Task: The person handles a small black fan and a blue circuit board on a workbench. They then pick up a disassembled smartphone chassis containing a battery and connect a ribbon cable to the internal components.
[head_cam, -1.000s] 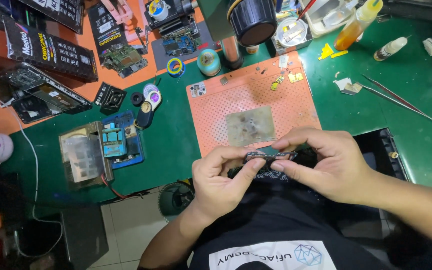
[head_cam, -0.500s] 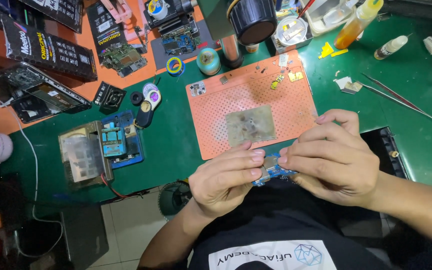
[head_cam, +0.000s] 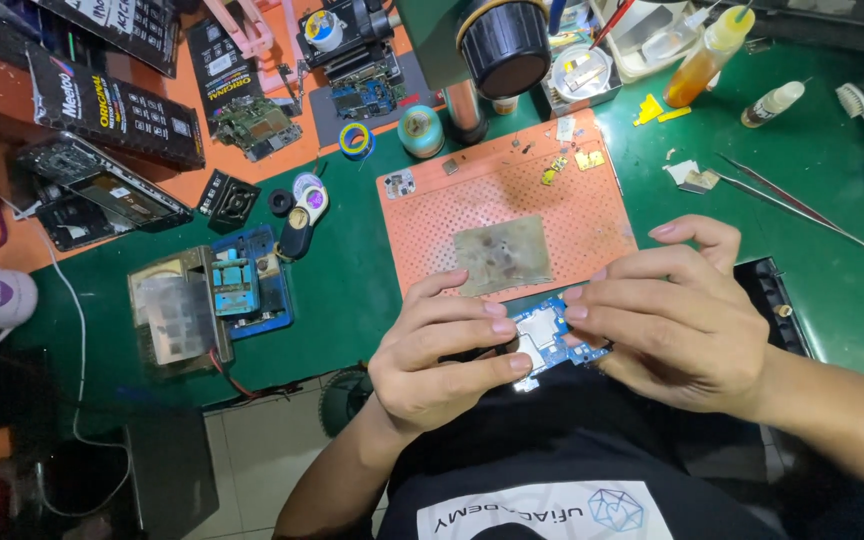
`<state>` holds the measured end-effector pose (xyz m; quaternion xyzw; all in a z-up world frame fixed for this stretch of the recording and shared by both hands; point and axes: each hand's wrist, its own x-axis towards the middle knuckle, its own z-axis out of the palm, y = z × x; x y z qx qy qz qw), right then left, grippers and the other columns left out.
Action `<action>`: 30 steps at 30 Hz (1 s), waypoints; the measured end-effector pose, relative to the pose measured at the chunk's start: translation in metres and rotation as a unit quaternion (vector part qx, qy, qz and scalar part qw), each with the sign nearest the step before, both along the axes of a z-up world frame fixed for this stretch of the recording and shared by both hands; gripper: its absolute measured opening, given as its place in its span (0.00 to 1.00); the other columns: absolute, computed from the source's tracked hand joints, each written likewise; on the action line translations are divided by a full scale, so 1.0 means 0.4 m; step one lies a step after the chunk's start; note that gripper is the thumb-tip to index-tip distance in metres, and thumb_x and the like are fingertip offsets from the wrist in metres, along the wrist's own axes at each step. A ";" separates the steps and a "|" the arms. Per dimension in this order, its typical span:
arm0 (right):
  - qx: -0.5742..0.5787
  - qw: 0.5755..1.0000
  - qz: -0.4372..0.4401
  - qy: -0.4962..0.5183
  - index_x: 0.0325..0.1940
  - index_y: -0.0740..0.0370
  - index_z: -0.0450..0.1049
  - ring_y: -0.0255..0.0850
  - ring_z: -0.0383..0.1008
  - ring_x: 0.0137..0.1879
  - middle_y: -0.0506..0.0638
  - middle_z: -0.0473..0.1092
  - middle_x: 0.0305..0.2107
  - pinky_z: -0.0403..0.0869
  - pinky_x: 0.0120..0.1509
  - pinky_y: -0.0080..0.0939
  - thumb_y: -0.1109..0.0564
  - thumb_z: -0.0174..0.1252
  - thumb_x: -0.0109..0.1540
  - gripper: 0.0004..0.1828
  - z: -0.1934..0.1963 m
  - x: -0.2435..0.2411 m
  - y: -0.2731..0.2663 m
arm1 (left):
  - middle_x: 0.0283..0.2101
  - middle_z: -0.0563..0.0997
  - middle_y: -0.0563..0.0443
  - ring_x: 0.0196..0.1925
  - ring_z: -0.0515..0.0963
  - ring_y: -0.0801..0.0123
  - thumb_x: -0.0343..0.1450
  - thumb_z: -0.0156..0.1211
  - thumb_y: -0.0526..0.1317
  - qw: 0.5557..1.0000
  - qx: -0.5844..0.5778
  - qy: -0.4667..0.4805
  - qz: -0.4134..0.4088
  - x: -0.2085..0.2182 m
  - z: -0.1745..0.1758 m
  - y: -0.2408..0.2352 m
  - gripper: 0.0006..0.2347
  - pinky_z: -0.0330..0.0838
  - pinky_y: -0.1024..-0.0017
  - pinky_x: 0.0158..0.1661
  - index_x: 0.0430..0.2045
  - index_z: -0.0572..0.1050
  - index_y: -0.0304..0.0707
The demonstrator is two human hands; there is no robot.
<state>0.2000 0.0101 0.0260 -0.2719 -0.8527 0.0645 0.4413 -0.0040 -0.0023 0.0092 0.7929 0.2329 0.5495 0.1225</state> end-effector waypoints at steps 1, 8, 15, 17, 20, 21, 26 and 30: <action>0.000 1.000 -0.003 -0.003 0.33 0.57 0.71 0.39 0.68 0.36 0.45 0.70 0.31 0.54 0.51 0.45 0.54 0.54 0.53 0.07 0.002 0.001 0.000 | 0.34 0.73 0.53 0.36 0.76 0.68 0.62 0.59 0.30 1.000 0.009 0.010 0.005 0.000 0.007 0.002 0.05 0.68 0.62 0.47 0.26 0.74 0.43; 0.022 0.999 -0.024 0.012 0.34 0.58 0.70 0.41 0.68 0.37 0.48 0.70 0.33 0.55 0.51 0.44 0.55 0.56 0.53 0.08 0.027 0.021 0.001 | 0.36 0.73 0.57 0.37 0.75 0.71 0.63 0.59 0.32 0.996 0.060 0.057 -0.023 0.002 0.044 0.033 0.05 0.65 0.63 0.48 0.27 0.75 0.45; 0.000 0.996 -0.077 -0.044 0.37 0.54 0.70 0.40 0.66 0.40 0.45 0.69 0.38 0.55 0.51 0.47 0.53 0.52 0.55 0.08 0.029 0.125 -0.029 | 0.30 0.75 0.54 0.31 0.76 0.70 0.63 0.55 0.30 0.990 -0.003 0.056 -0.130 0.112 0.067 0.088 0.04 0.67 0.66 0.44 0.25 0.74 0.41; -0.005 0.992 -0.115 -0.042 0.36 0.55 0.71 0.40 0.67 0.40 0.43 0.69 0.36 0.56 0.50 0.48 0.54 0.54 0.54 0.07 0.026 0.151 -0.055 | 0.27 0.75 0.53 0.28 0.76 0.70 0.61 0.59 0.30 0.983 -0.032 0.047 -0.176 0.164 0.054 0.094 0.04 0.69 0.68 0.42 0.23 0.73 0.38; -0.027 0.988 -0.154 -0.003 0.33 0.60 0.71 0.36 0.68 0.32 0.42 0.69 0.26 0.55 0.48 0.42 0.60 0.58 0.53 0.05 0.007 0.207 -0.116 | 0.25 0.76 0.52 0.24 0.76 0.70 0.56 0.67 0.31 0.973 -0.063 0.063 -0.215 0.255 0.013 0.079 0.11 0.73 0.70 0.36 0.25 0.69 0.35; -0.043 0.984 -0.175 0.004 0.34 0.61 0.70 0.37 0.67 0.32 0.43 0.68 0.25 0.56 0.47 0.43 0.60 0.58 0.53 0.07 -0.005 0.226 -0.141 | 0.25 0.76 0.52 0.24 0.74 0.70 0.57 0.66 0.31 0.966 -0.105 0.067 -0.227 0.281 0.000 0.072 0.11 0.72 0.72 0.34 0.26 0.69 0.34; -0.080 0.958 -0.277 0.009 0.36 0.62 0.69 0.36 0.65 0.31 0.45 0.65 0.24 0.58 0.47 0.46 0.58 0.56 0.54 0.08 -0.038 0.308 -0.293 | 0.28 0.77 0.52 0.29 0.76 0.72 0.58 0.67 0.31 0.935 -0.139 0.071 -0.319 0.408 -0.041 0.002 0.19 0.74 0.77 0.35 0.39 0.66 0.37; -0.095 0.936 -0.340 -0.012 0.33 0.59 0.69 0.38 0.65 0.32 0.47 0.65 0.27 0.54 0.49 0.46 0.57 0.51 0.56 0.05 -0.045 0.378 -0.435 | 0.32 0.77 0.50 0.34 0.76 0.71 0.57 0.67 0.35 0.909 -0.158 0.088 -0.376 0.506 -0.048 -0.079 0.22 0.73 0.75 0.41 0.41 0.64 0.36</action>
